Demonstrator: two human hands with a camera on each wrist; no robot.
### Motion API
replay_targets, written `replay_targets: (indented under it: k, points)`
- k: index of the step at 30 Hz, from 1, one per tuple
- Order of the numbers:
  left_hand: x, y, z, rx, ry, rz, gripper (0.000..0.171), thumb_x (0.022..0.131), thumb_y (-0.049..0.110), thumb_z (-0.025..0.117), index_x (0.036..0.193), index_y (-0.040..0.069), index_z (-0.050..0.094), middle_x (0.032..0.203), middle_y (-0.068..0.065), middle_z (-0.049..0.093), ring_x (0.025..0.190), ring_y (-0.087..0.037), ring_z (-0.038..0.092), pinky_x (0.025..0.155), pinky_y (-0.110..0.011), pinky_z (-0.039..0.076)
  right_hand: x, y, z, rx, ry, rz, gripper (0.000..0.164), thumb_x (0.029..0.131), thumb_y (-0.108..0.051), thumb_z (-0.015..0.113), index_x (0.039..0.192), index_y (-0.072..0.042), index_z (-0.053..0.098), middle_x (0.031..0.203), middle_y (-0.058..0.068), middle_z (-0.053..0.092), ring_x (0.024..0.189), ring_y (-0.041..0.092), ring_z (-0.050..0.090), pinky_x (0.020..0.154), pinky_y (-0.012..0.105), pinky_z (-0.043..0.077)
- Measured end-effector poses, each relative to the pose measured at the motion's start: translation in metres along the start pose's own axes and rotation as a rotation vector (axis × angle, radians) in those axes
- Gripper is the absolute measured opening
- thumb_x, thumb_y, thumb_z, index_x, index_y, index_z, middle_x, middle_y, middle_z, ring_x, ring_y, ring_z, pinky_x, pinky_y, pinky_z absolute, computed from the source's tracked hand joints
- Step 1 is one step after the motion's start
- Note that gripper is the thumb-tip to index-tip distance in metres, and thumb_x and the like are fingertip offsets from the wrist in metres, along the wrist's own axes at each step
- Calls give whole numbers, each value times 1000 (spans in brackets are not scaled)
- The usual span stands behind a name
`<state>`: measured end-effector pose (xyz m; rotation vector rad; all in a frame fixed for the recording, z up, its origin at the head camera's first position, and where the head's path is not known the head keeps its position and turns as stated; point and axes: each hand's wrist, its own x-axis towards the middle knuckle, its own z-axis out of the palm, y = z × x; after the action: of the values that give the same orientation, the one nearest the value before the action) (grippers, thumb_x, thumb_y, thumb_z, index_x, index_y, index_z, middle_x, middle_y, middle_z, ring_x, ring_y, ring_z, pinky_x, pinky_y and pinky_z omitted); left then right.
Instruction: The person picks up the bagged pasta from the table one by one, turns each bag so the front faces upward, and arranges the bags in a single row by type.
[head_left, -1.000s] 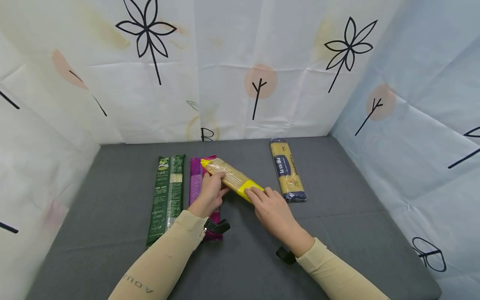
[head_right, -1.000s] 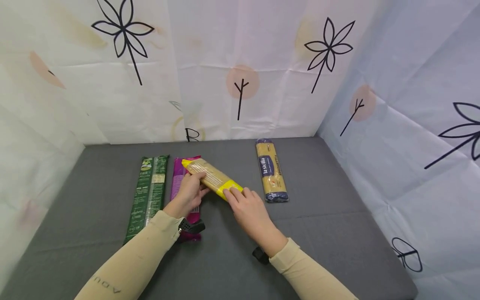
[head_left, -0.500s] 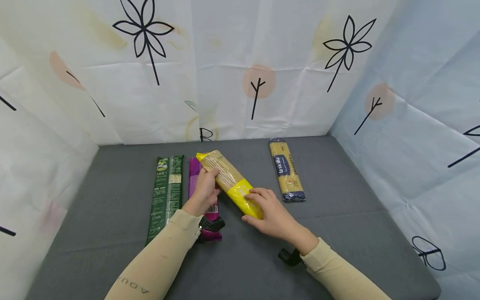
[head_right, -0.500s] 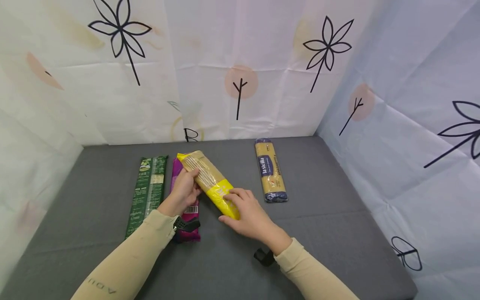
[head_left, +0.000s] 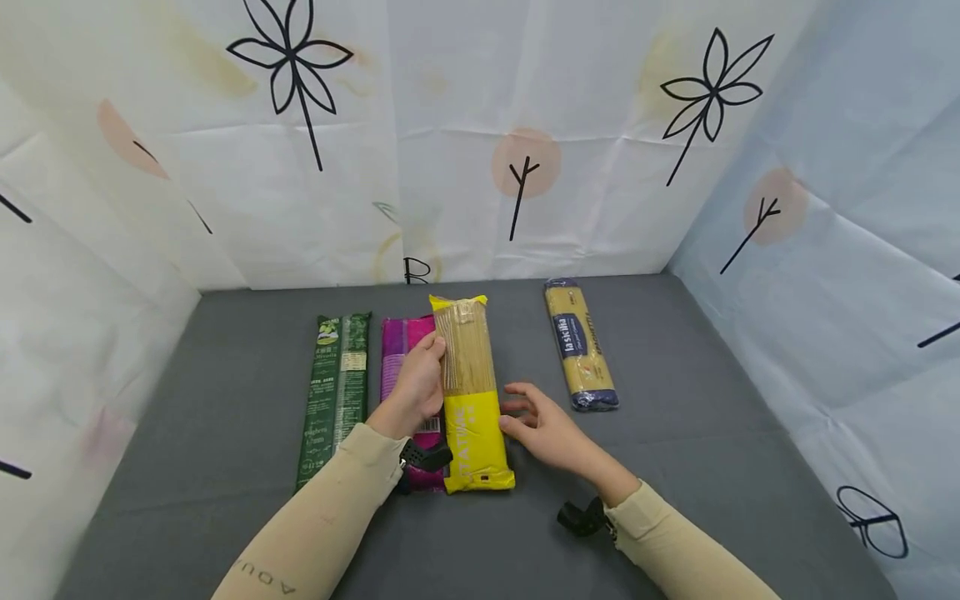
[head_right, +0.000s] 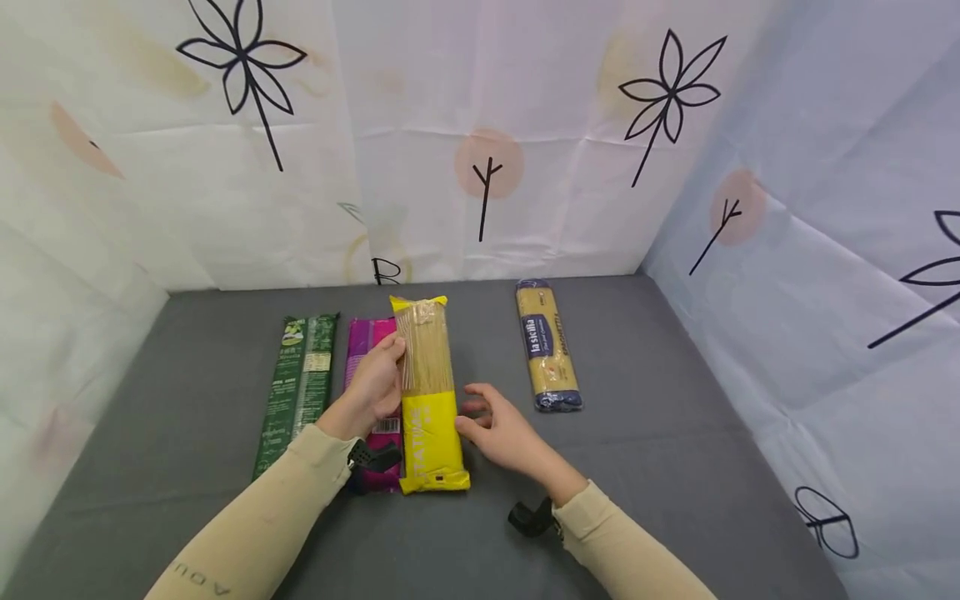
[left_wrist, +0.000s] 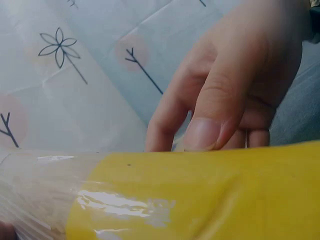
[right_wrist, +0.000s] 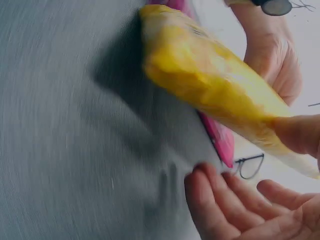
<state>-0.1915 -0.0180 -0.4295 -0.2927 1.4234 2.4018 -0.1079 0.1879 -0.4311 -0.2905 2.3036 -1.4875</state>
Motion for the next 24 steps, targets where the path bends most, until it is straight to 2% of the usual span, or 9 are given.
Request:
replay_targets:
  k: [2, 5, 10, 14, 16, 18, 21, 24]
  points:
    - [-1, -1, 4, 14, 8, -19, 47, 107, 25, 31, 152, 13, 25, 148, -10, 34, 136, -29, 31, 112, -50, 23, 1, 1, 2, 55, -27, 14, 59, 99, -28, 58, 146, -6, 33, 129, 16, 56, 105, 25, 62, 86, 41, 53]
    - [-1, -1, 7, -2, 30, 2, 45, 108, 23, 31, 151, 10, 28, 147, -12, 36, 135, -30, 32, 112, -49, 24, 2, 1, 4, 90, -45, 28, 58, 98, -29, 59, 145, -5, 33, 123, 14, 59, 102, 22, 64, 85, 39, 53]
    - [2, -2, 9, -36, 74, 33, 39, 107, 23, 34, 144, 10, 37, 140, -11, 41, 131, -28, 36, 111, -48, 25, 5, 3, 6, 102, -11, 44, 57, 98, -25, 59, 146, -7, 33, 120, 12, 60, 98, 21, 64, 82, 37, 53]
    - [3, -3, 7, 8, 45, 30, 38, 107, 23, 34, 143, 11, 37, 139, -11, 41, 129, -28, 37, 110, -48, 27, 4, 5, 5, 122, 10, 49, 56, 98, -21, 59, 146, -8, 33, 117, 12, 61, 93, 22, 64, 77, 36, 53]
    - [3, -5, 6, 82, 0, 37, 38, 107, 21, 34, 144, 14, 34, 140, -11, 40, 129, -30, 38, 109, -51, 29, 4, 6, 3, 129, 20, 48, 55, 98, -20, 59, 146, -8, 33, 116, 12, 61, 91, 23, 64, 75, 36, 53]
    - [2, -7, 6, 197, -72, 51, 41, 107, 16, 35, 147, 19, 30, 143, -10, 37, 129, -30, 39, 107, -53, 31, 5, 9, 2, 137, 45, 51, 54, 98, -17, 58, 146, -9, 33, 115, 13, 61, 89, 23, 64, 72, 36, 53]
    - [-1, -15, 7, 410, -180, 83, 55, 104, 9, 40, 152, 27, 20, 143, -11, 36, 126, -29, 46, 103, -50, 38, 7, 13, -2, 160, 104, 69, 53, 98, -13, 57, 146, -10, 34, 113, 14, 62, 86, 24, 64, 69, 36, 54]
    - [-7, -24, 12, 564, -248, 94, 70, 102, 6, 45, 155, 35, 9, 144, -12, 35, 116, -27, 54, 95, -44, 46, 10, 13, -6, 179, 181, 98, 53, 98, -11, 57, 146, -11, 35, 112, 15, 63, 85, 24, 65, 69, 36, 54]
